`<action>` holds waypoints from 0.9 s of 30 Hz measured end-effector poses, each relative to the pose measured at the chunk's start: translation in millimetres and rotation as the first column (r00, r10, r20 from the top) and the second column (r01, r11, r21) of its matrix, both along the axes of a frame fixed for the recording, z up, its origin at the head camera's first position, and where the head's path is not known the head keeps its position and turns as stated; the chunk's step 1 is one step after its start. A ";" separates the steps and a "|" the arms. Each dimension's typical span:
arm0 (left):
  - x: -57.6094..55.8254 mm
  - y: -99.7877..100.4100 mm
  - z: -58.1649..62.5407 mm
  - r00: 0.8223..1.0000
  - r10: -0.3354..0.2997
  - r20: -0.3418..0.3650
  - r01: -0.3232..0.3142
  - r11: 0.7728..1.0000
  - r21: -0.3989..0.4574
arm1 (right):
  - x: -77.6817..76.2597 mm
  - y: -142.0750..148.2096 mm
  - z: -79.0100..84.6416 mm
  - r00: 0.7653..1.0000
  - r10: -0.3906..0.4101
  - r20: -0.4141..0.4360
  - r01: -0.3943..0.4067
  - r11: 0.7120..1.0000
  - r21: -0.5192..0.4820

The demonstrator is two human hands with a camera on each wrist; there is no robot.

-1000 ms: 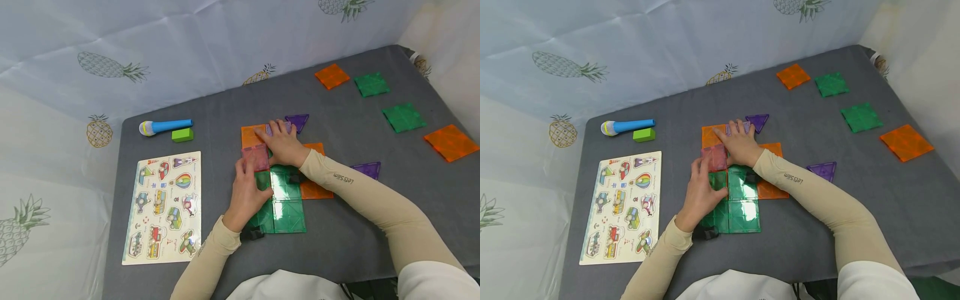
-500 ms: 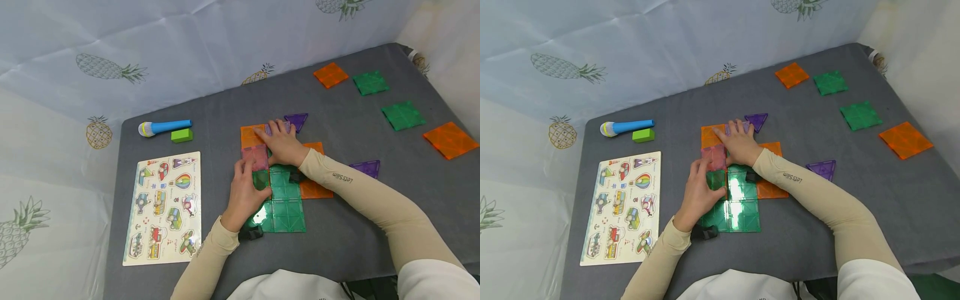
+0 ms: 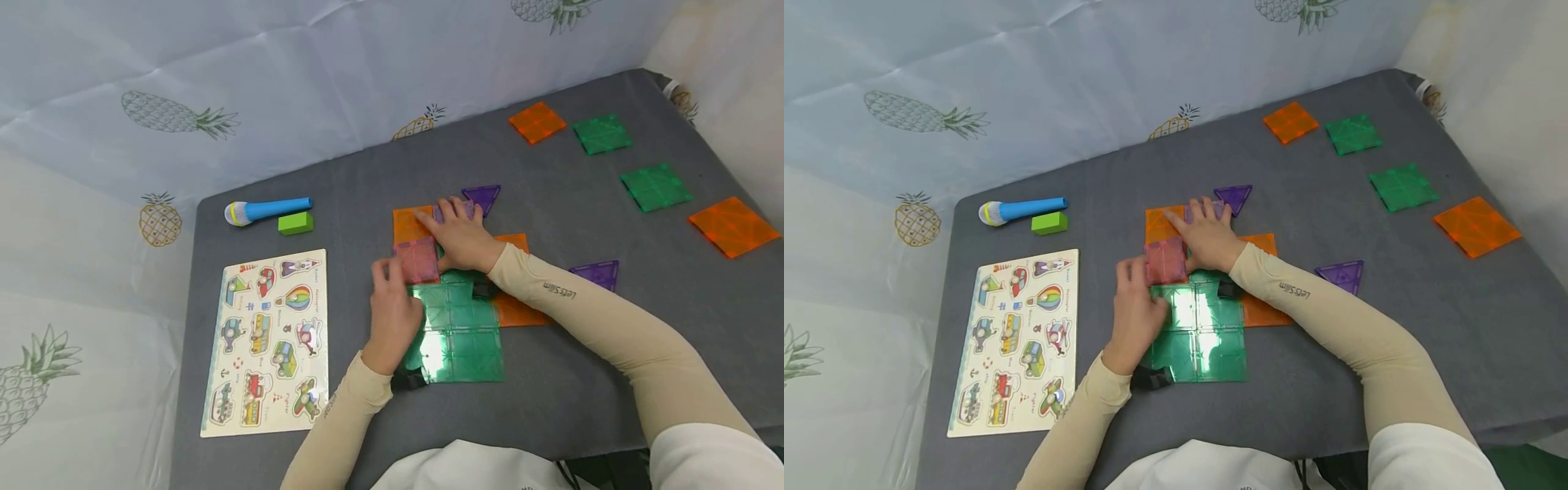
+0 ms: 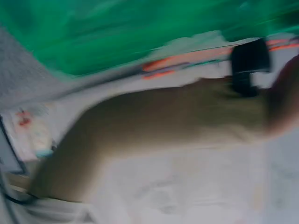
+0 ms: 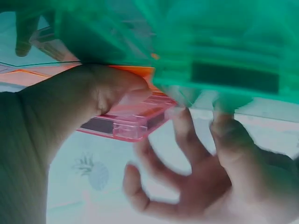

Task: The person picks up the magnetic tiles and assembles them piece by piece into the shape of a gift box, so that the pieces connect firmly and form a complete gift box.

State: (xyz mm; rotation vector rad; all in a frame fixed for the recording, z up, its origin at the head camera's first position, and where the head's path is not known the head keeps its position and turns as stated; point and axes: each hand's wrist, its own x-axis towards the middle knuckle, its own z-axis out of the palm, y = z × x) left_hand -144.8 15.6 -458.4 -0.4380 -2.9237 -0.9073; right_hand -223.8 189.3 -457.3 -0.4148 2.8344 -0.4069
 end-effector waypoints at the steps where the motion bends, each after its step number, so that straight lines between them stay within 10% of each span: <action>1: -1.4 -1.3 0.3 1.000 0.013 0.001 -0.013 1.000 0.025 | 0.4 1.1 -0.2 1.000 0.004 -0.005 -0.004 1.000 0.001; 12: 17.4 17.9 -0.2 0.991 -0.076 0.113 0.101 0.967 -0.234 | 2.9 6.9 -4.4 1.000 0.016 -0.013 -0.016 1.000 -0.022; 27: 12.1 9.7 -3.9 0.986 -0.013 0.164 0.040 0.986 -0.161 | 2.5 2.9 -2.0 1.000 0.015 0.006 -0.015 1.000 0.005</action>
